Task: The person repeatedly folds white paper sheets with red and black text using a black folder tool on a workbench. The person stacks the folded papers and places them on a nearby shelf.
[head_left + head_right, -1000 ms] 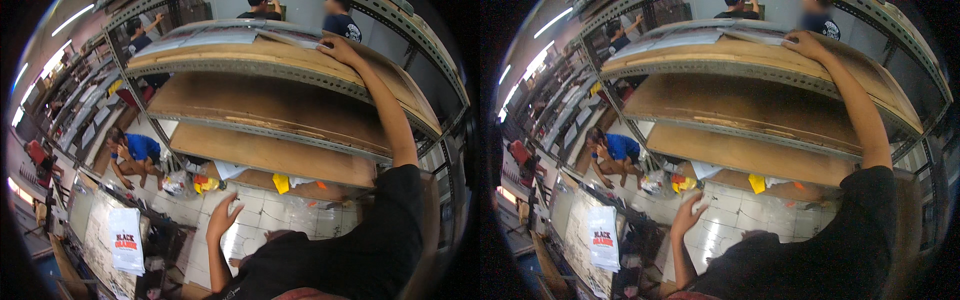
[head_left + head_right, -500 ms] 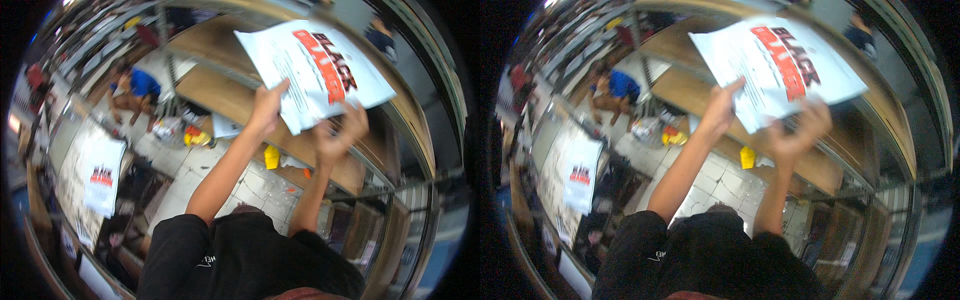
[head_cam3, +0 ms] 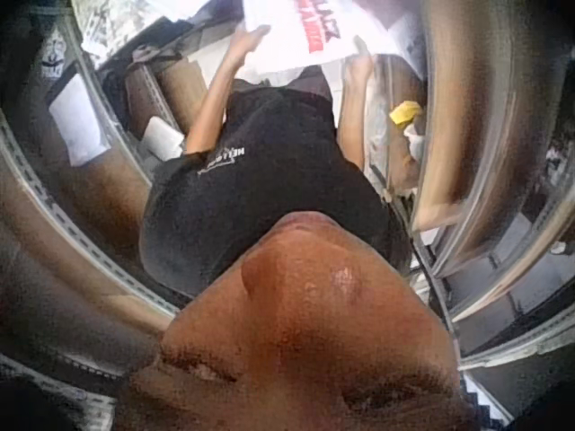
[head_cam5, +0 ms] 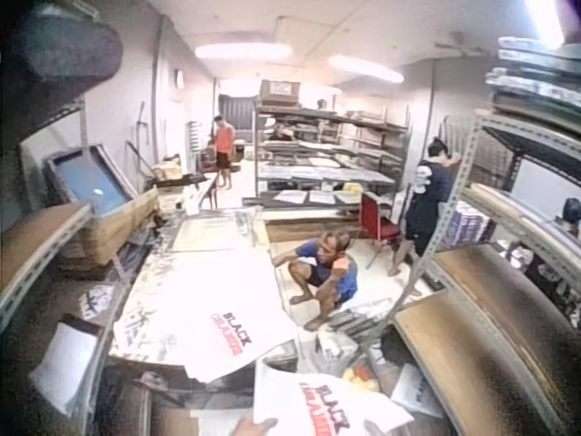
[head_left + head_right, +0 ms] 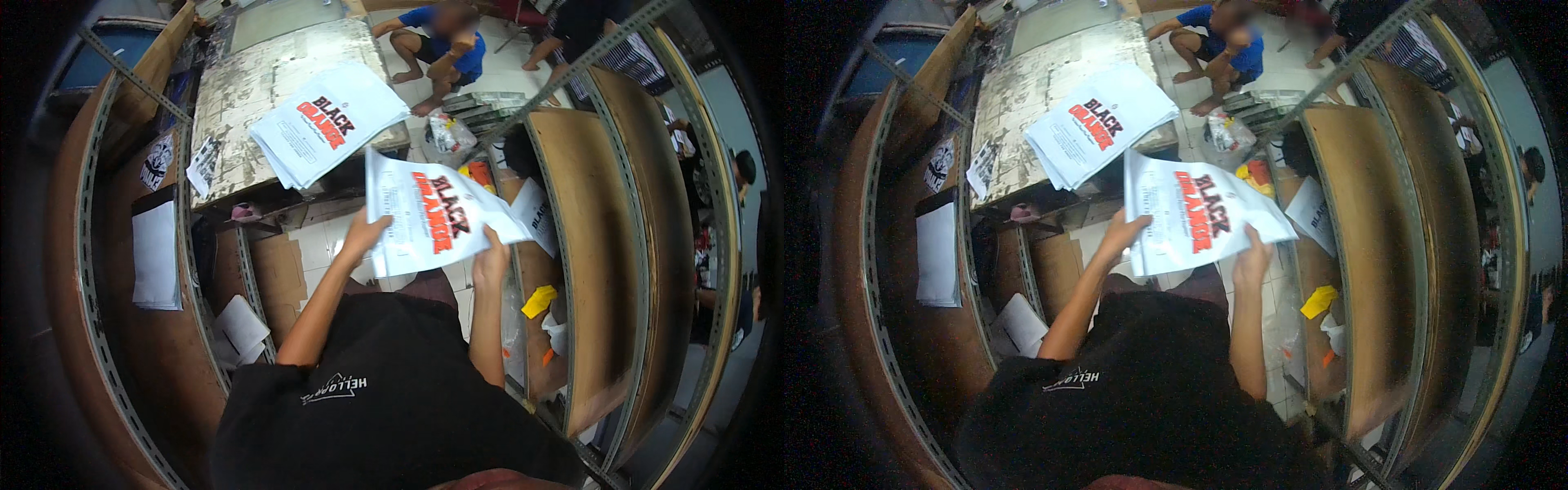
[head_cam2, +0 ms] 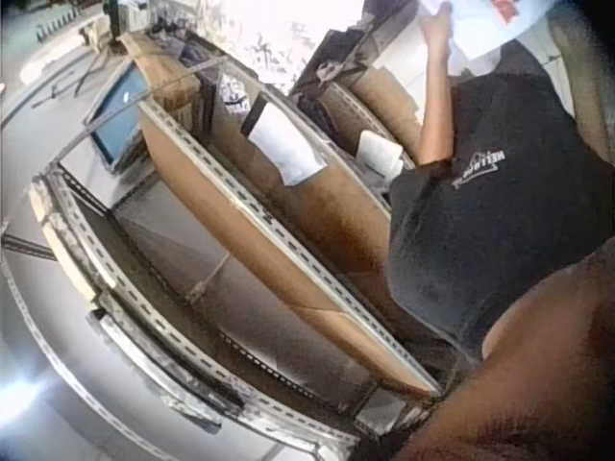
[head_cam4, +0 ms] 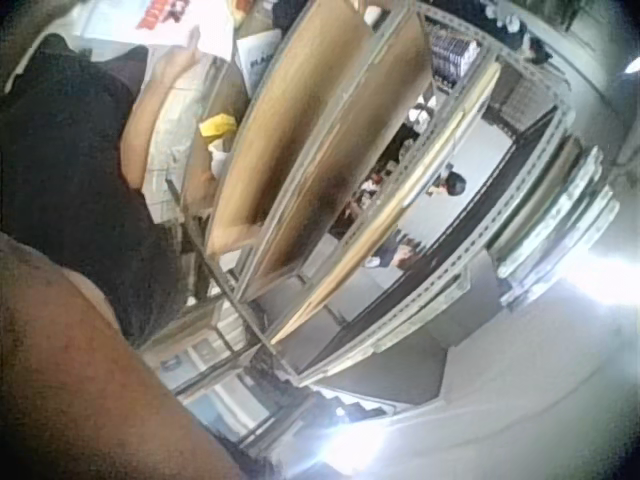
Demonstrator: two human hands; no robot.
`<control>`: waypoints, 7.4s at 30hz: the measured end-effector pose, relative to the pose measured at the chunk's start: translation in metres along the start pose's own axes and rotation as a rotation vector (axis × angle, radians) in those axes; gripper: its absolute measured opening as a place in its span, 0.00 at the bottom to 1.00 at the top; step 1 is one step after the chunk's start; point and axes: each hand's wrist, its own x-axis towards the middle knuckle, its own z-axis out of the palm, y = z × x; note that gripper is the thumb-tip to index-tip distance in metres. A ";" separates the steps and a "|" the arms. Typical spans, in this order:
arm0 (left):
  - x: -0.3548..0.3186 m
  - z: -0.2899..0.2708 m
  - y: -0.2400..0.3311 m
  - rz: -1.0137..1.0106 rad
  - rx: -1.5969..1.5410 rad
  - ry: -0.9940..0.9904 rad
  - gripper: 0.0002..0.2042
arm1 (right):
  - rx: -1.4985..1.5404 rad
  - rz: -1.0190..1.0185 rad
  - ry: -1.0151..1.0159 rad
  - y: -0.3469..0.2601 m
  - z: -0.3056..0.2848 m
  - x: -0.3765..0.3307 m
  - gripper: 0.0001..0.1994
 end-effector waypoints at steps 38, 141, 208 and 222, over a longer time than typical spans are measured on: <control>0.097 -0.040 -0.020 0.488 0.828 0.293 0.16 | -1.302 -1.394 0.411 -0.530 -0.031 0.022 0.14; 0.037 0.172 0.221 0.126 -0.587 -0.871 0.41 | -1.629 -1.641 0.307 -0.292 0.141 0.021 0.12; 0.187 -0.229 -0.004 -0.244 -0.354 0.759 0.27 | -1.226 0.411 -1.065 0.194 0.406 0.315 0.29; 0.173 -0.187 0.075 0.310 -0.134 1.159 0.22 | -0.741 -0.176 -0.995 0.157 0.417 0.274 0.20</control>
